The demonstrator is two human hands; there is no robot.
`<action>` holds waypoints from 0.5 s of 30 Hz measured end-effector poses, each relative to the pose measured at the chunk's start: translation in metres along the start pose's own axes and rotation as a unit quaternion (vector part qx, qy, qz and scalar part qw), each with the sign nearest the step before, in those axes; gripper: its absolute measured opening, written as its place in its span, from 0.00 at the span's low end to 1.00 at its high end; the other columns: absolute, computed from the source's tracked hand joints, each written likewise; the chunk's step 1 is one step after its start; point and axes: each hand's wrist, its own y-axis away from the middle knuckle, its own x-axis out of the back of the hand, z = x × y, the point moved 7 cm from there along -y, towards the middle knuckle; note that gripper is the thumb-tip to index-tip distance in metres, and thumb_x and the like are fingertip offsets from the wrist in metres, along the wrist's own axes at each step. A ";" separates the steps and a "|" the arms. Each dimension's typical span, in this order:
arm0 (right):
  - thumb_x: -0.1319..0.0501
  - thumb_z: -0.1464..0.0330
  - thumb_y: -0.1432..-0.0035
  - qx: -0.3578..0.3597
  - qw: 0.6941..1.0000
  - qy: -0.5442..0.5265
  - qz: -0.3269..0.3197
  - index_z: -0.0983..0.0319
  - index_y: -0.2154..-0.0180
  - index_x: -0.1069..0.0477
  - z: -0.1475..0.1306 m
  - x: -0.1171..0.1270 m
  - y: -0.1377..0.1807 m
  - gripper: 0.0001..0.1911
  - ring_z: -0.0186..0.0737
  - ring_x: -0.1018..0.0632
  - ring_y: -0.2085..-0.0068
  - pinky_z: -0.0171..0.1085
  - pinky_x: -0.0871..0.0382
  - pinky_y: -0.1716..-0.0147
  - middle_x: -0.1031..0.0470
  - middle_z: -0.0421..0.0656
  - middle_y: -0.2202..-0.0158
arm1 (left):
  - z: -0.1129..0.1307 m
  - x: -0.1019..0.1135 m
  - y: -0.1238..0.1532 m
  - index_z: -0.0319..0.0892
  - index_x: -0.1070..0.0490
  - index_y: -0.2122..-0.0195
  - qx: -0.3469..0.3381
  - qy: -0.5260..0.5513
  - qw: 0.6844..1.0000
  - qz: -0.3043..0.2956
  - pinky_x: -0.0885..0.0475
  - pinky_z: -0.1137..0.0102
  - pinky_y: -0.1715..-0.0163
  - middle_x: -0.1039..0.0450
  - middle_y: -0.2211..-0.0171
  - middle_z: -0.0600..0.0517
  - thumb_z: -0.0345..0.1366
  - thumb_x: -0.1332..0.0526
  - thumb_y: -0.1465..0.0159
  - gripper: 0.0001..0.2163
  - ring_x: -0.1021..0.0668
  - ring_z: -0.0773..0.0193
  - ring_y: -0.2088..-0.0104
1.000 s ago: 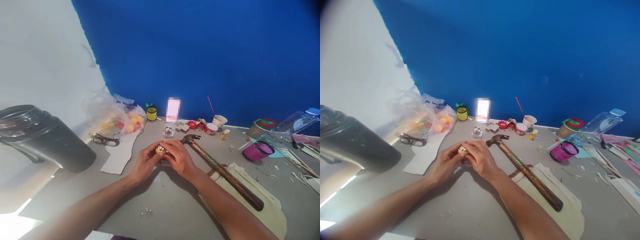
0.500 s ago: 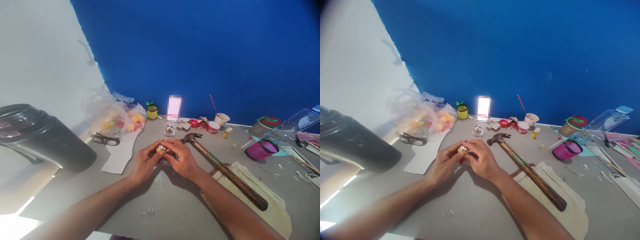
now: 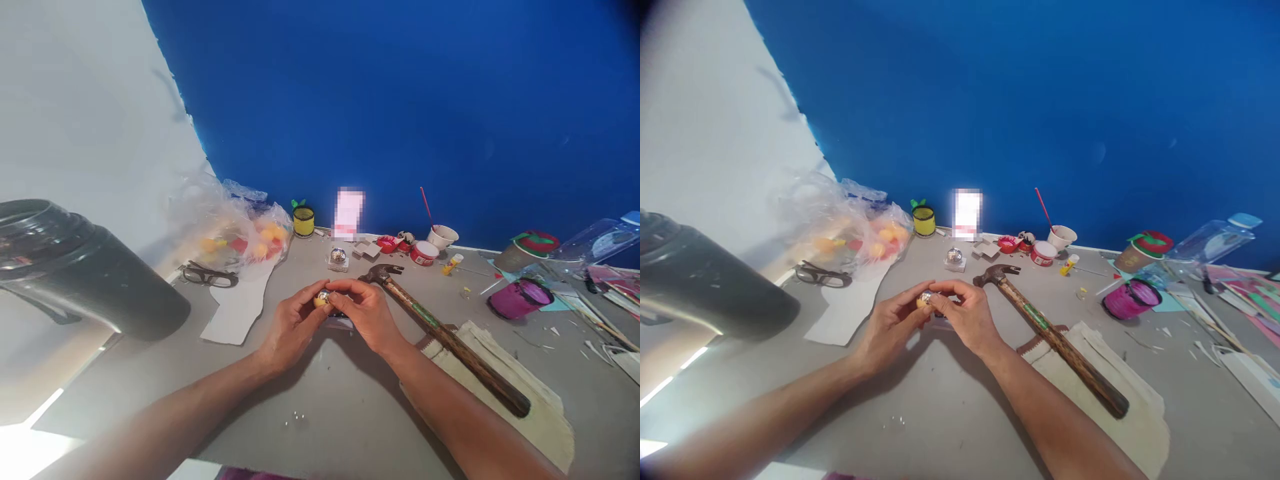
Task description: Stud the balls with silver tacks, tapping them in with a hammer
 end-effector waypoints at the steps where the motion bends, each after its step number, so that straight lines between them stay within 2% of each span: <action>1: 0.29 0.59 0.47 -0.002 1.000 -0.001 0.005 0.61 0.61 0.17 0.000 0.000 0.000 0.14 0.42 0.18 0.66 0.40 0.21 0.62 0.17 0.44 0.66 | 0.000 0.000 0.000 0.40 0.24 0.41 -0.002 0.000 1.000 -0.003 0.26 0.67 0.62 0.20 0.66 0.49 0.41 0.34 0.36 0.23 0.22 0.59 0.64; 6: 0.28 0.57 0.46 -0.024 0.999 -0.028 -0.006 0.60 0.60 0.17 0.001 -0.001 0.001 0.16 0.43 0.18 0.66 0.42 0.21 0.61 0.17 0.44 0.66 | 0.002 -0.002 -0.004 0.41 0.23 0.43 0.008 0.039 0.999 -0.016 0.30 0.69 0.69 0.23 0.69 0.52 0.40 0.33 0.36 0.21 0.27 0.65 0.71; 10: 0.34 0.51 0.40 -0.012 0.999 -0.004 -0.030 0.60 0.56 0.18 -0.003 0.005 -0.003 0.21 0.45 0.18 0.61 0.43 0.22 0.61 0.16 0.46 0.61 | 0.000 -0.006 -0.009 0.41 0.22 0.44 0.037 0.106 0.992 -0.053 0.31 0.69 0.68 0.22 0.67 0.50 0.41 0.32 0.37 0.20 0.27 0.65 0.71; 13: 0.37 0.53 0.38 0.027 0.986 0.161 0.020 0.60 0.58 0.19 -0.012 0.030 -0.013 0.19 0.46 0.19 0.60 0.41 0.24 0.63 0.17 0.46 0.60 | -0.006 -0.007 -0.011 0.41 0.23 0.45 0.067 0.168 0.982 -0.061 0.31 0.68 0.67 0.20 0.61 0.47 0.41 0.30 0.39 0.21 0.26 0.66 0.70; 14: 0.38 0.55 0.37 0.042 0.966 0.249 0.049 0.60 0.60 0.19 -0.017 0.042 -0.017 0.16 0.45 0.20 0.61 0.41 0.26 0.62 0.17 0.46 0.61 | -0.008 -0.006 -0.011 0.41 0.23 0.46 0.075 0.179 0.979 -0.061 0.31 0.68 0.67 0.19 0.59 0.46 0.41 0.29 0.40 0.22 0.27 0.67 0.70; 15: 0.39 0.59 0.37 0.046 0.932 0.351 0.082 0.60 0.62 0.20 -0.023 0.056 -0.020 0.13 0.45 0.20 0.62 0.42 0.27 0.61 0.17 0.46 0.63 | -0.010 -0.006 -0.011 0.41 0.23 0.46 0.082 0.182 0.978 -0.061 0.32 0.68 0.67 0.19 0.57 0.45 0.40 0.28 0.41 0.22 0.27 0.67 0.71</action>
